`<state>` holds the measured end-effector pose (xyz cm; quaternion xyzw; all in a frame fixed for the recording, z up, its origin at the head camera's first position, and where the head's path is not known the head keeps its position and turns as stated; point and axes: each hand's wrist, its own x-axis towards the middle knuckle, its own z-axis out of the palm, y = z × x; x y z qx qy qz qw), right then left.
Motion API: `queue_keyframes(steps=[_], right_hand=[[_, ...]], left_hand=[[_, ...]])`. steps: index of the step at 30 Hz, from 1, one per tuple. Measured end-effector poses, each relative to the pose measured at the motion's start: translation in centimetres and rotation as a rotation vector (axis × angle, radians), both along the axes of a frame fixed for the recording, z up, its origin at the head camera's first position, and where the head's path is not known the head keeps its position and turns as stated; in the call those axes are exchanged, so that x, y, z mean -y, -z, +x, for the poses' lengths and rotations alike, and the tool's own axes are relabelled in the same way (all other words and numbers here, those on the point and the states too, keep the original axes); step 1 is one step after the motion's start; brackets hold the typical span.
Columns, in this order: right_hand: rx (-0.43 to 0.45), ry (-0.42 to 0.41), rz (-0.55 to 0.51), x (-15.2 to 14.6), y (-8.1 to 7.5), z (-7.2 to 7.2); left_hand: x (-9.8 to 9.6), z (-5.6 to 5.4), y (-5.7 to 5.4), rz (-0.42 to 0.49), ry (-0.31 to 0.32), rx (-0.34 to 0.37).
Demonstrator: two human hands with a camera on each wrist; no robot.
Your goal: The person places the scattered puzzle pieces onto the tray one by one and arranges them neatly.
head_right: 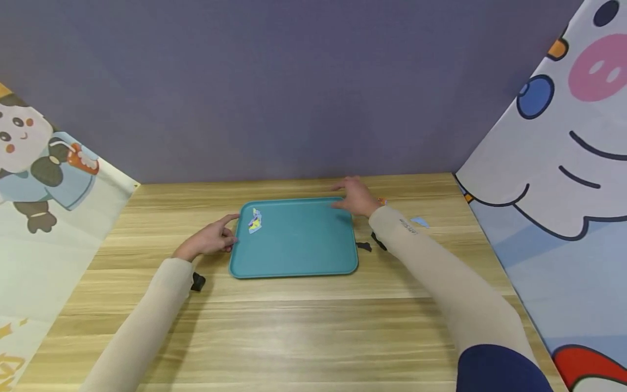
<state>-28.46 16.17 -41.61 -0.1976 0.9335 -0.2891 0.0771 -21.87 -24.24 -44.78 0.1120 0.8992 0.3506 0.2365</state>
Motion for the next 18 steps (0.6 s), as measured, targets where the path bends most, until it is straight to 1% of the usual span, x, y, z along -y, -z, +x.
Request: queue_keyframes(steps=[6,9,11,14,18], right_hand=[[0.039,0.018,-0.040,-2.7,0.1,-0.3],[0.031,0.004,-0.019,-4.0,0.2,-0.4],[0.019,-0.011,-0.004,-4.9,0.4,-0.2],[0.038,-0.017,0.009,-5.9,0.7,0.2],[0.073,-0.036,0.058,-7.0,1.2,1.1]], left_hand=[[0.1,-0.1,0.3,0.012,-0.016,0.014],[0.1,-0.1,0.3,0.021,-0.015,0.022],[0.1,-0.1,0.2,0.025,-0.017,0.027],[0.1,0.0,0.1,0.025,-0.016,0.027],[0.2,-0.1,0.1,0.024,-0.011,0.019]])
